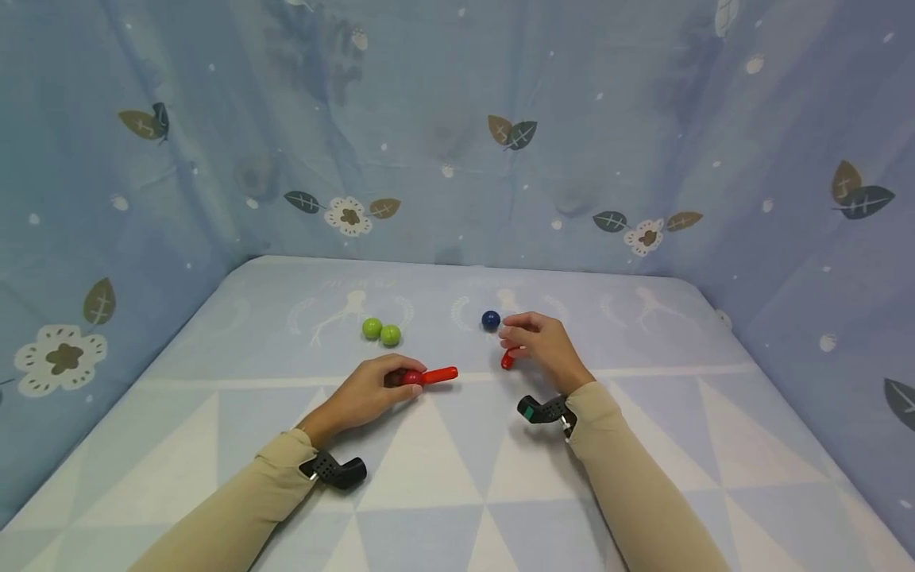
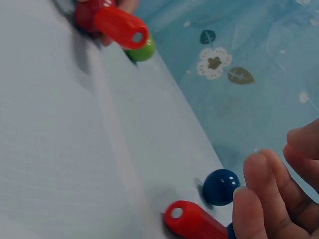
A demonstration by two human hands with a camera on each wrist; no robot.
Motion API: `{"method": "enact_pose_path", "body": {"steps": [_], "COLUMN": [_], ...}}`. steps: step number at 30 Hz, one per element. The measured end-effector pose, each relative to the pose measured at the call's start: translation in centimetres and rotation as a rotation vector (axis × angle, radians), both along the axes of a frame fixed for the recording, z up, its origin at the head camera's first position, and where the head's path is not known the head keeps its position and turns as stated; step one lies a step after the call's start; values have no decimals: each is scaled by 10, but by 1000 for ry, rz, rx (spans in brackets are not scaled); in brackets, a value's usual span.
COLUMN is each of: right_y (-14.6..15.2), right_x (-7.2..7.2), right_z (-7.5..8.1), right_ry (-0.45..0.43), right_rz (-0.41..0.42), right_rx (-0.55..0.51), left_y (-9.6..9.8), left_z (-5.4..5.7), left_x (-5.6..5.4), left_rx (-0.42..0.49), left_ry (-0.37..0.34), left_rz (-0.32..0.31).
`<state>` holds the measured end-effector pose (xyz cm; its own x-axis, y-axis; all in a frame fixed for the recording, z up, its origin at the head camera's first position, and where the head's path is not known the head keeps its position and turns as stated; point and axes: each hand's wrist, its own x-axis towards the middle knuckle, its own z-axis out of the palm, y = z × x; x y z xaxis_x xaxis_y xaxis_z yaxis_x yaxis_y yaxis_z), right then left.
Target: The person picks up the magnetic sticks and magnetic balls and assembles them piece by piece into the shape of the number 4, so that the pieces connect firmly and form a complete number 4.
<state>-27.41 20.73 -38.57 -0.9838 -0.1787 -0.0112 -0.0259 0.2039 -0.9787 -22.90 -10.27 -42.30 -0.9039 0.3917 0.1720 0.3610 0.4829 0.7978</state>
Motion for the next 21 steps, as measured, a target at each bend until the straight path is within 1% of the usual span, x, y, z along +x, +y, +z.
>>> {"method": "enact_pose_path", "body": {"steps": [2, 8, 14, 21], "right_y": [2, 11, 20, 19], "right_x": [-4, -14, -27, -34], "right_z": [2, 8, 8, 6], "right_ry": [-12, -38, -11, 13], "right_rz": [-15, -88, -155, -178], "right_rx": [-1, 77, 139, 165], "left_y": [1, 2, 1, -1], "left_z": [-1, -4, -5, -5], "left_x": [0, -1, -3, -3], "left_rx": [1, 8, -10, -8], "left_ry": [9, 27, 59, 60], "left_rz": [-2, -11, -11, -13]}}
